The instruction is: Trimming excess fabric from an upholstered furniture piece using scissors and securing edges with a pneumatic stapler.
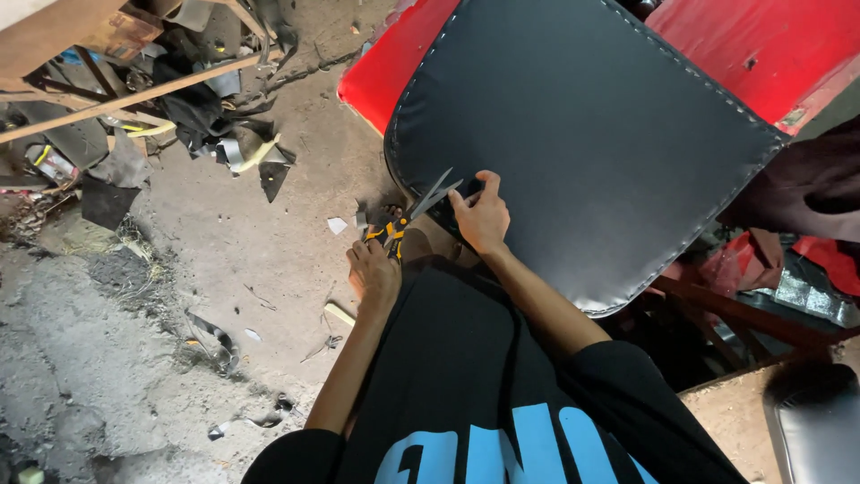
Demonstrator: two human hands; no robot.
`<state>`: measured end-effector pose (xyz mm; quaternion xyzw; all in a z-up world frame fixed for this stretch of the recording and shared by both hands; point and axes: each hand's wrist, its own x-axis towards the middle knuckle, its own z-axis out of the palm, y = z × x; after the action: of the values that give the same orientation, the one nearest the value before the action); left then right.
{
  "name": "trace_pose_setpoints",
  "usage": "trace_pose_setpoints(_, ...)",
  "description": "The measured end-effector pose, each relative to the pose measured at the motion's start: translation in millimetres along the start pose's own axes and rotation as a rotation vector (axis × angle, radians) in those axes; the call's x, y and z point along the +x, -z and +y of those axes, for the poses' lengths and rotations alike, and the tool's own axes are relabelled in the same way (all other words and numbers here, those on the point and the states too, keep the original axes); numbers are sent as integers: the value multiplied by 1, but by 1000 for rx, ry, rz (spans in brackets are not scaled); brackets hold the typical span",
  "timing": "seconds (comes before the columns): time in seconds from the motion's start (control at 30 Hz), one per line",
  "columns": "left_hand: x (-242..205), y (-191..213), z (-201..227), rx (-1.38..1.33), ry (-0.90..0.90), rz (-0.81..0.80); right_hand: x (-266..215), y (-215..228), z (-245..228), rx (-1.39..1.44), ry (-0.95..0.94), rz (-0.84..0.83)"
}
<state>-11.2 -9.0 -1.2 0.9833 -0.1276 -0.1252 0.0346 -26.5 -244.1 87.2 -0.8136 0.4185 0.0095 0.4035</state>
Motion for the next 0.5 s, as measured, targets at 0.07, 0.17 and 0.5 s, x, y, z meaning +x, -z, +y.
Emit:
trace_pose_setpoints(0.07,-1,1,0,2,2,-4,-1,1,0,6,-2,-9)
trace_pose_setpoints(0.17,1,-12,-3,-15,-1,-8,-1,2,0,14,3,-10)
trace_pose_setpoints(0.5,3,-20,-8,-227,-72,102,-1,2,8,34,32,-20)
